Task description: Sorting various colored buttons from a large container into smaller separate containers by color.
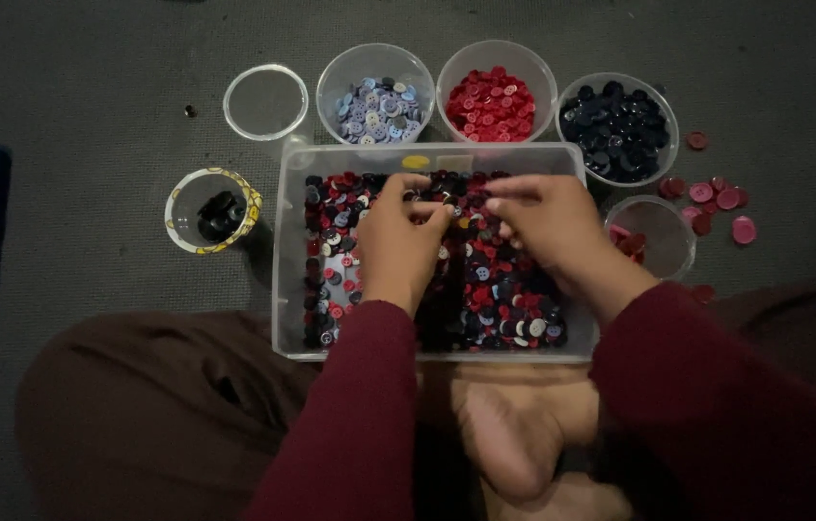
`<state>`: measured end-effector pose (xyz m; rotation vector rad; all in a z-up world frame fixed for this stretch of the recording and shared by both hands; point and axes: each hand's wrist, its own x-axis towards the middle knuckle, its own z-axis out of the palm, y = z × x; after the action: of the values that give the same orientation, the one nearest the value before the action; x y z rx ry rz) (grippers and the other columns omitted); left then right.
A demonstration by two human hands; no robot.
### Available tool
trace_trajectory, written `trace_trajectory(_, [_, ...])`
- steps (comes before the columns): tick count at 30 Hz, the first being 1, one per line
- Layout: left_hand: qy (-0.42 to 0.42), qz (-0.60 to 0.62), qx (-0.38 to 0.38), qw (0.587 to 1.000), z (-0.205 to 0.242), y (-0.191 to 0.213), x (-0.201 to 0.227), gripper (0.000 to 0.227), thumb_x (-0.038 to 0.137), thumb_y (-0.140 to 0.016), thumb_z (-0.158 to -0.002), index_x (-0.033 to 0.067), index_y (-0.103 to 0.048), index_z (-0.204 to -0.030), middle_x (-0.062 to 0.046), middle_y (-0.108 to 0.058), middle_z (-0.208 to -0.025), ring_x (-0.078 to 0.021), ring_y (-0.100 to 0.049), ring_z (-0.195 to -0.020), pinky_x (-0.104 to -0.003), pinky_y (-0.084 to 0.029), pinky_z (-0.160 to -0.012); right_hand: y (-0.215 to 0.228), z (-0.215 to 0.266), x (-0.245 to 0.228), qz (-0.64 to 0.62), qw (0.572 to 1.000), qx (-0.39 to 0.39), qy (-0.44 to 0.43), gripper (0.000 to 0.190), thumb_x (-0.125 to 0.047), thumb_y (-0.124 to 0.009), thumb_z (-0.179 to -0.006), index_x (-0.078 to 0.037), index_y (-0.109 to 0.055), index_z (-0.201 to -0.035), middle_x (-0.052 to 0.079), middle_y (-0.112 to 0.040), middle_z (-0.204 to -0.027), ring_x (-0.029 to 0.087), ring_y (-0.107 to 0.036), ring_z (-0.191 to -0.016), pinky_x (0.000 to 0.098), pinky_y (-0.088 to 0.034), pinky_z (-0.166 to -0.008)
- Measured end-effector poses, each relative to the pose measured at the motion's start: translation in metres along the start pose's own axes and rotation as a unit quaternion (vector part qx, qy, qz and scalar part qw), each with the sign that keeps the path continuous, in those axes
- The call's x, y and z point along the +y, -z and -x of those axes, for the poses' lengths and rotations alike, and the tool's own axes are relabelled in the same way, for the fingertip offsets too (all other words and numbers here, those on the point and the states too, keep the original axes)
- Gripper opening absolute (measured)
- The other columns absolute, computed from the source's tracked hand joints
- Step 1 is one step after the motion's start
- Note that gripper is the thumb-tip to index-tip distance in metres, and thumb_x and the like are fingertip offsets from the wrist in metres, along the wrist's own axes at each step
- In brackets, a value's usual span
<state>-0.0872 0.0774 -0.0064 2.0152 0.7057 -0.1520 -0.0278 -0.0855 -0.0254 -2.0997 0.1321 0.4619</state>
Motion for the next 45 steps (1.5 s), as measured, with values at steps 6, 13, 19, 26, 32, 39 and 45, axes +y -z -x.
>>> trace_trajectory(6, [-0.035,0.026,-0.024,0.999,-0.003,-0.008,-0.007,0.019,0.03,-0.07,-0.091,0.0285,-0.076,-0.108,0.006,-0.082,-0.101,-0.0262,-0.073,-0.111,-0.042,-0.054,-0.101,0.005,0.023,-0.024,-0.193,0.98,-0.008,-0.044,0.038,-0.008,-0.069,-0.092,-0.004,-0.068,-0.13,0.007,-0.072,-0.083,0.005,-0.063,-0.065,0.0128,-0.052,-0.05])
trace_trajectory(13, [-0.04,0.121,-0.026,0.992,-0.002,-0.014,-0.012,0.021,0.026,-0.072,-0.092,0.0219,-0.078,-0.111,-0.002,-0.08,-0.102,-0.0228,-0.075,-0.103,-0.038,-0.059,-0.09,-0.001,0.018,-0.011,-0.224,0.973,0.01,-0.059,0.031,-0.014,-0.07,-0.094,-0.008,-0.073,-0.125,0.01,-0.075,-0.098,0.008,-0.07,-0.069,0.0157,-0.059,-0.06])
trace_trajectory(19, [-0.048,0.169,-0.042,0.984,0.004,-0.016,-0.007,0.023,0.023,-0.072,-0.093,0.0196,-0.079,-0.114,-0.008,-0.078,-0.103,-0.0234,-0.074,-0.103,-0.039,-0.059,-0.092,-0.002,0.021,-0.013,-0.268,0.961,0.013,-0.067,0.034,-0.011,-0.07,-0.094,-0.005,-0.07,-0.127,0.01,-0.072,-0.104,0.013,-0.076,-0.076,0.0183,-0.06,-0.065])
trace_trajectory(26, [-0.011,0.15,-0.013,0.989,0.0,-0.021,-0.007,0.019,0.022,-0.074,-0.089,0.02,-0.08,-0.107,-0.004,-0.078,-0.097,-0.0176,-0.075,-0.095,-0.033,-0.06,-0.083,-0.003,0.024,-0.011,-0.294,0.954,0.047,-0.044,0.037,-0.006,-0.068,-0.094,-0.002,-0.067,-0.13,0.019,-0.068,-0.115,0.028,-0.077,-0.098,0.0305,-0.064,-0.081])
trace_trajectory(32, [-0.004,0.171,-0.027,0.985,0.0,-0.03,-0.01,0.023,0.024,-0.08,-0.084,0.0175,-0.082,-0.107,-0.005,-0.077,-0.089,-0.0146,-0.071,-0.088,-0.031,-0.06,-0.078,-0.007,0.029,-0.017,-0.241,0.969,0.05,0.0,0.03,0.002,-0.07,-0.089,-0.007,-0.077,-0.116,0.016,-0.073,-0.102,0.022,-0.075,-0.092,0.0287,-0.066,-0.08])
trace_trajectory(39, [0.05,0.289,-0.073,0.953,0.009,-0.029,0.009,0.04,0.026,-0.08,-0.083,0.0094,-0.077,-0.119,-0.01,-0.075,-0.107,-0.0165,-0.067,-0.098,-0.027,-0.054,-0.078,0.022,0.032,-0.035,0.04,0.998,0.034,0.041,0.026,-0.025,-0.08,-0.083,-0.038,-0.082,-0.106,-0.006,-0.079,-0.085,0.012,-0.076,-0.084,0.0267,-0.062,-0.069])
trace_trajectory(45, [0.01,0.321,-0.086,0.943,0.006,-0.026,0.031,0.035,0.028,-0.083,-0.084,0.0119,-0.08,-0.115,-0.013,-0.078,-0.103,-0.0191,-0.073,-0.093,-0.031,-0.058,-0.072,0.046,0.018,-0.045,0.131,0.989,0.052,0.042,0.019,-0.038,-0.082,-0.085,-0.036,-0.083,-0.104,0.001,-0.079,-0.091,0.023,-0.076,-0.092,0.0321,-0.058,-0.074])
